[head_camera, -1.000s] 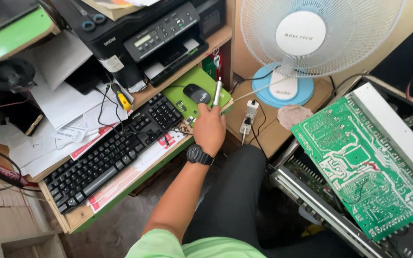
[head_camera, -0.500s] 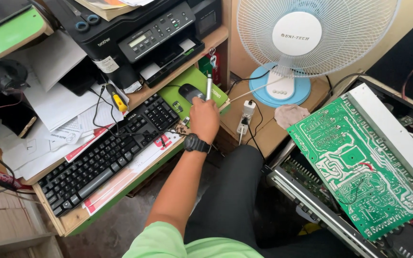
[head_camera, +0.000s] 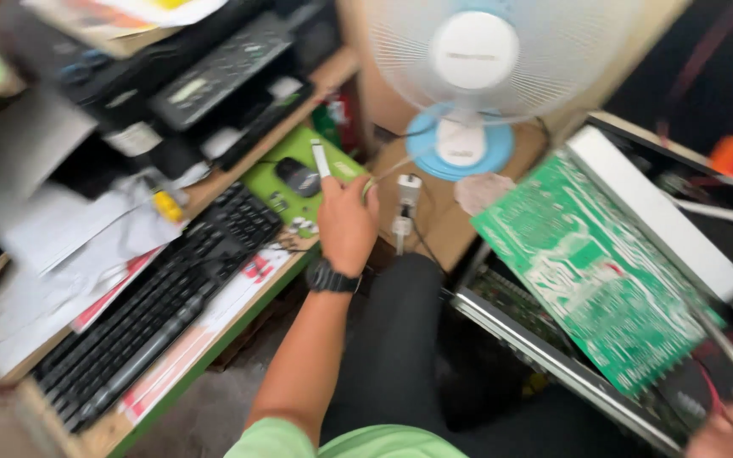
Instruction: Soldering and desoldering components on a printed circuit board at a repair station.
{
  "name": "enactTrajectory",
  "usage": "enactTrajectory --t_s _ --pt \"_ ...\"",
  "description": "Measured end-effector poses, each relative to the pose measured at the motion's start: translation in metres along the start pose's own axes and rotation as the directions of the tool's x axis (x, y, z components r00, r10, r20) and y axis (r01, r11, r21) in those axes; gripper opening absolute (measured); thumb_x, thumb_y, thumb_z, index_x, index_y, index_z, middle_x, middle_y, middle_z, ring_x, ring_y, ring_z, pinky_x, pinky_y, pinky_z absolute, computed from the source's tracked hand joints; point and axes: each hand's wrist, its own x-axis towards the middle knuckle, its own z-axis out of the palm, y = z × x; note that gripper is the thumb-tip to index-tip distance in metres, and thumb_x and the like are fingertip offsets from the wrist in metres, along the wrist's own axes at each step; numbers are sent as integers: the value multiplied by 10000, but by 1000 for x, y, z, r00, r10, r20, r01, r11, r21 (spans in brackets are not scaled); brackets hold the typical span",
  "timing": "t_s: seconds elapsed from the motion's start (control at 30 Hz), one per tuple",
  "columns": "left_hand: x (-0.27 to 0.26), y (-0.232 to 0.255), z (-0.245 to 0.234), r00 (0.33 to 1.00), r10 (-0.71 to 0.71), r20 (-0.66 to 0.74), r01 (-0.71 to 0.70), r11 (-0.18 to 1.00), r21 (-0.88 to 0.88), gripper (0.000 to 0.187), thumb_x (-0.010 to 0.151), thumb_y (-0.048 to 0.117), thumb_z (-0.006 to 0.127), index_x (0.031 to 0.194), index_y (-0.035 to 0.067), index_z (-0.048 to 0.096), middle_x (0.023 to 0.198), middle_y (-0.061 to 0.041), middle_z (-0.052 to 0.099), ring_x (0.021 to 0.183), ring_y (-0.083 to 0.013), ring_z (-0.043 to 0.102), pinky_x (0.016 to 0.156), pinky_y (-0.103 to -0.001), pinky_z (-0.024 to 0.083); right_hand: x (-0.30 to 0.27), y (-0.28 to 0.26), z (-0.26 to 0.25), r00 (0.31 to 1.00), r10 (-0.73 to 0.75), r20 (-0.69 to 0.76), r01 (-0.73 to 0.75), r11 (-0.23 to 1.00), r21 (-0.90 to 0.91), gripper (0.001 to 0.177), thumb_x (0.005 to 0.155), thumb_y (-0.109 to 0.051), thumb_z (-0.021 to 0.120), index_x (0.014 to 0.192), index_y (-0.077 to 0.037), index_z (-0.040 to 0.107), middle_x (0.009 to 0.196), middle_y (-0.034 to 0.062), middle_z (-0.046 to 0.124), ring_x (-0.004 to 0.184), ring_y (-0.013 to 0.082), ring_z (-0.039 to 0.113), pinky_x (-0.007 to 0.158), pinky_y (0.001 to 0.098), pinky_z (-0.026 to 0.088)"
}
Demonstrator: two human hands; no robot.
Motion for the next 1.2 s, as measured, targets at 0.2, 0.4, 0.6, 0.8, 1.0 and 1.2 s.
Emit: enactTrajectory --t_s 0.2,0.4,0.6,0.8,1.0,1.2 --pt "-34 94 -49 912 404 67 -303 775 -554 96 1121 151 772 1182 132 844 941 -55 627 800 -254 661 800 -406 569 -143 -12 212 930 -170 -325 191 981 34 209 1141 -516 825 1093 -313 837 1043 44 837 790 125 739 736 204 509" --pt "-63 134 -62 582 714 389 -299 633 -715 86 1120 190 755 1112 136 822 902 -43 663 741 -302 710 691 -453 539 -154 -8 224 910 -224 -349 237 972 -7 251 1058 -500 859 1132 -260 855 962 37 849 744 140 763 636 258 515" --pt "-66 129 -53 468 759 453 -444 645 -622 111 1121 132 716 1101 82 812 952 -91 700 823 -374 674 683 -507 538 -163 -13 247 903 -320 -288 305 948 -94 356 1049 -495 853 1145 -162 769 961 122 829 737 165 780 592 256 614" --pt "-61 130 -57 522 749 408 -446 647 -618 99 1132 138 735 1120 84 818 940 -80 698 810 -366 681 668 -496 533 -164 -15 250 906 -301 -298 290 954 -82 345 1059 -486 839 1137 -152 804 977 97 844 759 147 797 606 245 639" --pt "-67 169 -28 535 806 254 -555 562 -614 71 1120 154 741 1091 90 753 993 -95 673 973 -389 690 817 -525 567 -163 -14 250 897 -319 -306 305 948 -92 336 1044 -469 859 1130 -150 796 974 83 841 764 149 798 609 251 630" --pt "-77 235 17 364 910 198 -786 414 -459 188 932 -117 744 1056 22 715 981 -136 600 1003 -398 617 567 -488 597 -161 -14 252 878 -322 -355 324 945 -56 341 1059 -482 828 1129 -149 797 955 110 842 737 150 787 600 252 623"
